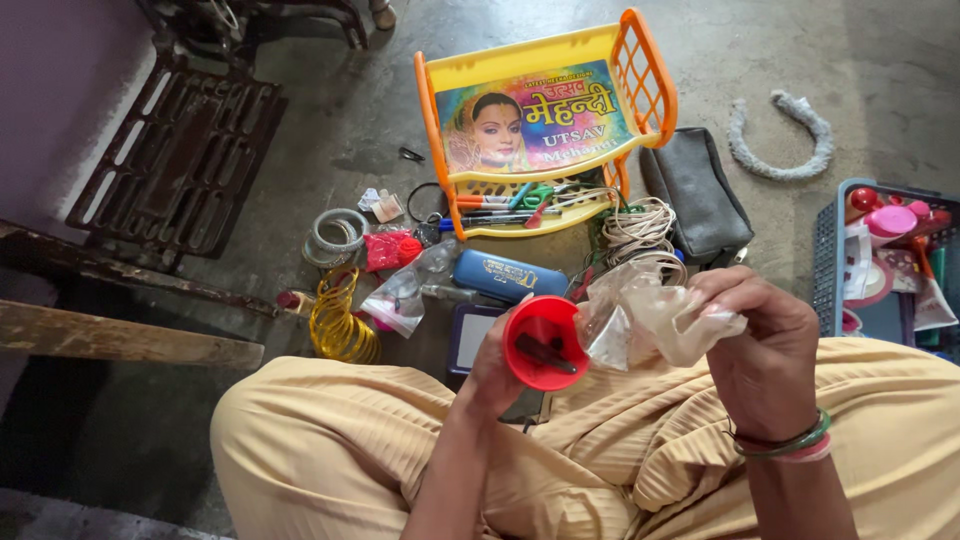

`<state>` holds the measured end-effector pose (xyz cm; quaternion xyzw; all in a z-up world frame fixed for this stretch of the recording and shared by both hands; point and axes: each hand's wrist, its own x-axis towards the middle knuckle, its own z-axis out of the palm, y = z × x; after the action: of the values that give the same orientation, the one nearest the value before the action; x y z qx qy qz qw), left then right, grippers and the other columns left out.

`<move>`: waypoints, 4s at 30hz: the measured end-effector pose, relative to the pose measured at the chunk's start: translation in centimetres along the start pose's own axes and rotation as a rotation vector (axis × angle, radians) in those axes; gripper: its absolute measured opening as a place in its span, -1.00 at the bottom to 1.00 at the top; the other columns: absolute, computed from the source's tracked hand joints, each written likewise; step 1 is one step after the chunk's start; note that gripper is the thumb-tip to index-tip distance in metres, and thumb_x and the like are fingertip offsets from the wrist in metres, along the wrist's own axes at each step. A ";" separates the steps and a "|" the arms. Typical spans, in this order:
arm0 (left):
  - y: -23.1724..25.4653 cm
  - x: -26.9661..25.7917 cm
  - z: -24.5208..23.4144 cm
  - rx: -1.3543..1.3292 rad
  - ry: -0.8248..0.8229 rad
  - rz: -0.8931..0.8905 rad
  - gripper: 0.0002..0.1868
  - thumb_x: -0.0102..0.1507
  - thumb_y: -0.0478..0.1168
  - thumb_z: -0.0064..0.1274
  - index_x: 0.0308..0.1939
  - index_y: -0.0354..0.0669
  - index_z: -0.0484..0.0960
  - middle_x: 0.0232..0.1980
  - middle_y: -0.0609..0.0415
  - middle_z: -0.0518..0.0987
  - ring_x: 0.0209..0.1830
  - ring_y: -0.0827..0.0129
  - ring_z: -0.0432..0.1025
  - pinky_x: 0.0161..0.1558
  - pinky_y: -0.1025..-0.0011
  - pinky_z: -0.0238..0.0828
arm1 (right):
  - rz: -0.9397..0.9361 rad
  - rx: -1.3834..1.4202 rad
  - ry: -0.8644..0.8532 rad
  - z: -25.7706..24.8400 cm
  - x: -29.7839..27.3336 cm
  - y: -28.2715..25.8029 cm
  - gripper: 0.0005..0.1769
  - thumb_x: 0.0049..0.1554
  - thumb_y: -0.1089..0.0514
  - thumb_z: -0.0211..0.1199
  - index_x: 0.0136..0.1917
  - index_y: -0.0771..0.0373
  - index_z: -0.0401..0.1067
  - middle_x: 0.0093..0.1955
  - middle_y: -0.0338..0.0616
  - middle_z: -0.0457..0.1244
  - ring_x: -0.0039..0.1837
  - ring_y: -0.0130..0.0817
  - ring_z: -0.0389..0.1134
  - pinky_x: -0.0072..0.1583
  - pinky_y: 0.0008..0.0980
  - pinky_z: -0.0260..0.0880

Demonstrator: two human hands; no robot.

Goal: The person sits on the floor and organizes various small items, including a red container, a small white cup, and a blue packet. They open and close the red container, transfer contents between the cup and the container, and place the blue packet inside. The person also handles a roll of white tape and a coiled wire.

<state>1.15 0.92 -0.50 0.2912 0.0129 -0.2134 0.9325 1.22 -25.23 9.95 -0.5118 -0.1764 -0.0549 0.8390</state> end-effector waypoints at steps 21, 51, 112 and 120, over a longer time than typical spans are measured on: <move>0.7 -0.3 0.3 -0.062 0.098 -0.032 -0.58 0.41 -0.15 -0.24 0.28 -0.20 0.48 0.21 -0.02 0.60 0.19 0.22 0.52 0.20 0.18 0.53 | 0.073 -0.455 0.201 -2.2 0.1 5.2 -0.83 0.09 0.57 0.14 -0.14 0.38 0.41 0.06 -0.12 0.32 0.11 -0.43 0.35 0.18 -0.46 0.35; 4.6 3.5 3.0 1.920 0.782 0.767 -0.55 0.38 0.03 -0.10 0.13 -0.26 0.55 0.16 -0.25 0.52 0.16 -0.12 0.41 0.11 0.04 0.28 | 0.080 -0.385 0.296 -2.5 0.1 6.0 -0.79 0.14 0.59 0.11 -0.12 0.35 0.39 0.06 -0.16 0.30 0.07 -0.52 0.31 0.15 -0.51 0.34; -3.9 4.1 0.7 0.109 0.183 -0.052 -0.44 0.33 -0.45 -0.13 0.45 -0.32 0.34 0.15 -0.04 0.56 0.12 0.35 0.47 0.17 0.41 0.42 | -0.050 -1.328 -0.124 5.9 -2.0 7.4 -0.58 0.07 0.29 0.33 0.23 0.25 0.53 0.15 0.02 0.33 0.12 0.01 0.35 0.16 -0.17 0.35; -2.4 4.0 1.3 0.420 0.065 -0.106 -0.48 0.31 -0.39 -0.17 0.39 -0.38 0.38 0.14 -0.16 0.55 0.07 0.28 0.47 0.18 0.34 0.35 | 0.391 -0.888 0.294 2.3 -0.7 8.7 -0.79 0.08 0.35 0.29 -0.02 0.22 0.64 -0.13 -0.11 0.46 -0.10 -0.32 0.51 -0.04 -0.42 0.48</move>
<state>3.70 -3.16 -1.34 0.4847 0.0136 -0.2506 0.8379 2.42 -19.17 3.40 -0.8295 0.0832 -0.0382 0.5510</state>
